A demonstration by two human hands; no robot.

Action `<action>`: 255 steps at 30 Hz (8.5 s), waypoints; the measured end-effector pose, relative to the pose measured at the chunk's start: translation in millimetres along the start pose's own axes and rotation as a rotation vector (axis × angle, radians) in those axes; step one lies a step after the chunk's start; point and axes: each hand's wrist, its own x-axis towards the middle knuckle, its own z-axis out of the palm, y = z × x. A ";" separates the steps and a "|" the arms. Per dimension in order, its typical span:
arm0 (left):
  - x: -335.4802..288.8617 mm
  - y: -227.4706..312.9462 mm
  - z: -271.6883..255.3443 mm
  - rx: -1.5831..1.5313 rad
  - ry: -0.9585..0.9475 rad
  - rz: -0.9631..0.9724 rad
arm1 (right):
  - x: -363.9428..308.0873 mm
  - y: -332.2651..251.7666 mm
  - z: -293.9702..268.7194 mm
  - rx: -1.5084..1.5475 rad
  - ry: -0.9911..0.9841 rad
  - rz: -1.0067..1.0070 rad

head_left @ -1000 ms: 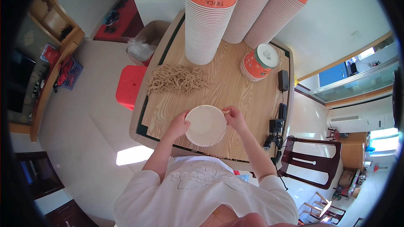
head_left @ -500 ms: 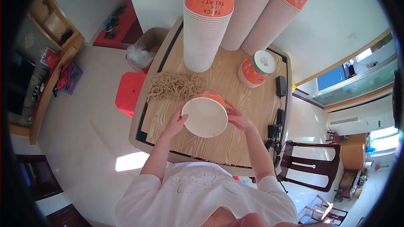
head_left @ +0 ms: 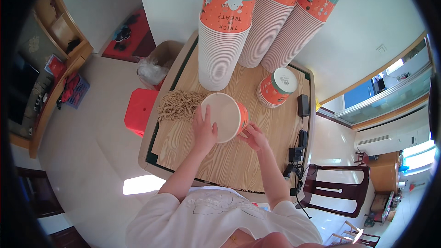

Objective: Putting shredded paper into paper cups for packaging.

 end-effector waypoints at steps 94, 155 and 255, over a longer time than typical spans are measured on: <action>295.8 -18.5 -81.0 -1.057 0.003 -0.405 | 136.9 -238.7 234.4 -0.672 0.194 -0.422; -88.4 -86.7 73.1 -0.980 -0.489 -0.695 | -31.9 -32.6 19.6 -1.474 -0.141 0.050; 140.8 -62.6 -2.3 -1.428 0.042 -0.621 | -60.0 -22.2 32.5 -1.435 0.291 -0.494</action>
